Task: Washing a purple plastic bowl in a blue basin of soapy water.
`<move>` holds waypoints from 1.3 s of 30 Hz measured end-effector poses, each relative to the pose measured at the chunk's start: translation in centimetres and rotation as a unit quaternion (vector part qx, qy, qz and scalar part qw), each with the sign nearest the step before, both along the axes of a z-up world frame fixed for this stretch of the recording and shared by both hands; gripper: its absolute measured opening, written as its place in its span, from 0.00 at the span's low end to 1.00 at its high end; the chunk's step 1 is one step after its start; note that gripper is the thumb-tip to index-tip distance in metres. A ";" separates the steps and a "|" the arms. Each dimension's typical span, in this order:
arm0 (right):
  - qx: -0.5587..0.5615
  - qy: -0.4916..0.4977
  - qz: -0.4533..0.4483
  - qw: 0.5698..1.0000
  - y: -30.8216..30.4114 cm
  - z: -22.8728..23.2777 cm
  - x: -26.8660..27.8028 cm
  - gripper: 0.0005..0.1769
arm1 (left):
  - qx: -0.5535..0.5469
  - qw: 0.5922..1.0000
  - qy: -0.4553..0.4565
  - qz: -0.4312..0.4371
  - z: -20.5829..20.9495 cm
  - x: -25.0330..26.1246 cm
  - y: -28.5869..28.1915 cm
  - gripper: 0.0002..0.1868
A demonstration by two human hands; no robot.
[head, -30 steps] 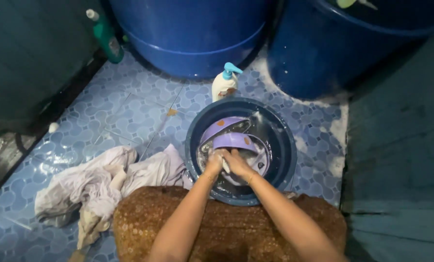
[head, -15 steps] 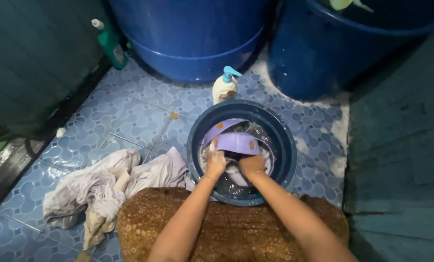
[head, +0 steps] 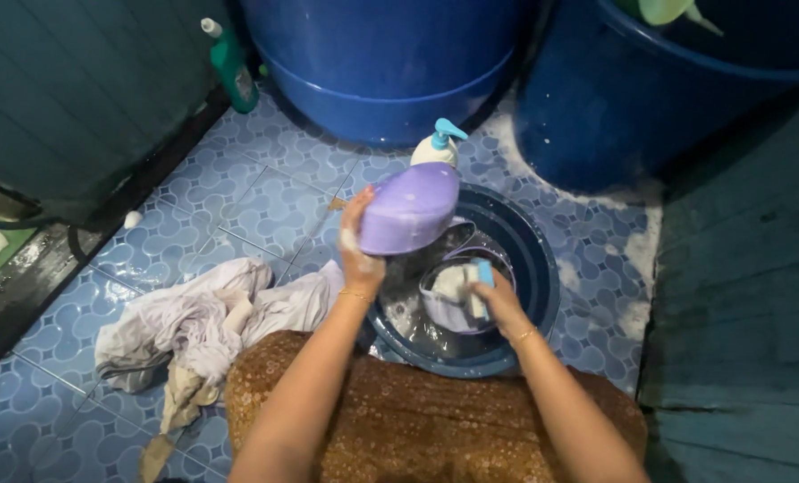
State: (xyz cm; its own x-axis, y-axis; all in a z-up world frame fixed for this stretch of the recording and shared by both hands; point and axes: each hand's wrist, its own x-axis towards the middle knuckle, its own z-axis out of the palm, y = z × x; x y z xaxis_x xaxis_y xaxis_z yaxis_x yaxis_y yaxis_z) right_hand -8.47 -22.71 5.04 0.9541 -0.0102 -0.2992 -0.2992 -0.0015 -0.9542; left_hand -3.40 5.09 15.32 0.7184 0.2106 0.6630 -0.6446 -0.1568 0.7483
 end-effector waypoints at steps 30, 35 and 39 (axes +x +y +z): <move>0.525 -0.072 -0.105 0.841 2.1 5.5 0.8 0.28 | -0.089 0.938 0.330 -0.052 -9.5 0.1 -1.3 0.31; 0.505 -0.103 -0.083 0.853 -0.9 4.4 -0.6 0.30 | -0.277 0.754 0.498 -0.327 -4.6 -2.6 -7.2 0.38; 0.281 -0.036 -0.120 0.951 -2.3 4.3 -0.7 0.24 | -0.255 0.793 0.461 -0.306 -7.7 -1.3 -10.3 0.40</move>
State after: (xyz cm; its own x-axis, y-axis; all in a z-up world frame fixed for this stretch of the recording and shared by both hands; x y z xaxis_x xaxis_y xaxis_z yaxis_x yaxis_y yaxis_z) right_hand -9.13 -24.99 9.35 0.9625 -0.0884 -0.2565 -0.1608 0.5757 -0.8017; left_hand -4.73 -5.17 7.61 0.9196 -0.2928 -0.2620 0.3741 0.4493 0.8113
